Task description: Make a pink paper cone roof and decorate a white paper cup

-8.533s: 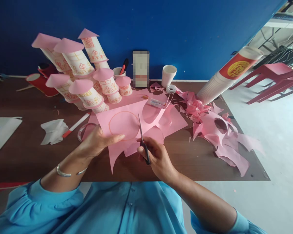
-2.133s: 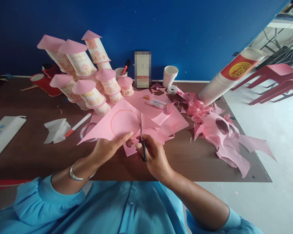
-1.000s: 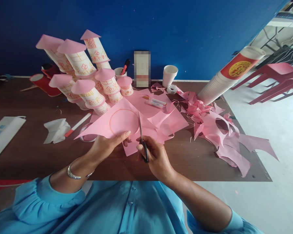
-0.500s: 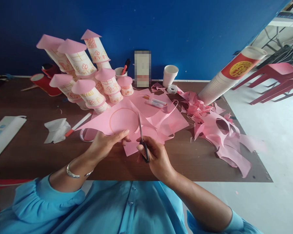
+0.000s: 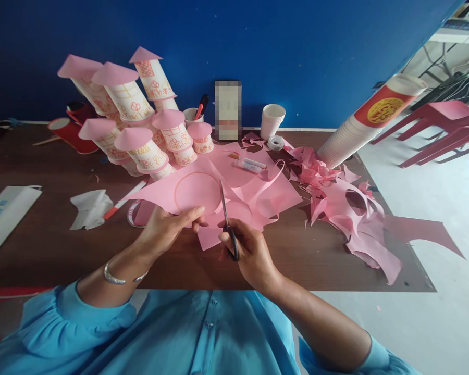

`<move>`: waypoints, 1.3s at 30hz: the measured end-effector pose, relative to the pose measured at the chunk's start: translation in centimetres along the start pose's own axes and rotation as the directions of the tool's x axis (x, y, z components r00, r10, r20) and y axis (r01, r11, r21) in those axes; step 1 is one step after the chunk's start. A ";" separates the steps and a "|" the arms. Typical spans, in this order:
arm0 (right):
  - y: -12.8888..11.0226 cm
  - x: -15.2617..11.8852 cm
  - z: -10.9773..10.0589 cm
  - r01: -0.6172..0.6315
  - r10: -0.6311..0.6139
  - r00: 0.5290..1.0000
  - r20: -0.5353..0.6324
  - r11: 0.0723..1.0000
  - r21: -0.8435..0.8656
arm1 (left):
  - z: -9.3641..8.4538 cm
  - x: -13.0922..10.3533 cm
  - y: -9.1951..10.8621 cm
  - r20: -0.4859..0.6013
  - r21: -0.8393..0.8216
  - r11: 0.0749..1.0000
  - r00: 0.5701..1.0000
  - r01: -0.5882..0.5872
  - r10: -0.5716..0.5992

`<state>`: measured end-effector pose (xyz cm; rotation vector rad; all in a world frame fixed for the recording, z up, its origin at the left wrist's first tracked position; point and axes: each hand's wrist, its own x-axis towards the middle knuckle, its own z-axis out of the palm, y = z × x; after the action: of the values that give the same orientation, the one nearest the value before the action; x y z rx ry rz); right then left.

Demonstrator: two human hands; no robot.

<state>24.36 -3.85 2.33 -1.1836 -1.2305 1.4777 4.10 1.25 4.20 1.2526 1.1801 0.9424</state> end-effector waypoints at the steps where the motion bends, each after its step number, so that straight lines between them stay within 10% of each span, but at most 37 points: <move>1: 0.0 0.0 0.0 -0.002 0.002 1.000 -0.001 1.000 0.001 | 0.0 0.0 0.0 -0.003 0.004 1.000 1.000 0.007 -0.007; 39: -0.2 -0.1 -0.1 -0.022 0.020 0.999 0.028 0.998 0.051 | -0.8 0.5 0.0 -0.033 -0.140 0.990 0.999 0.032 -0.037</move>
<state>24.49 -3.93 2.52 -1.1488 -1.1954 1.5366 3.45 1.92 4.14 1.1041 1.1404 1.0078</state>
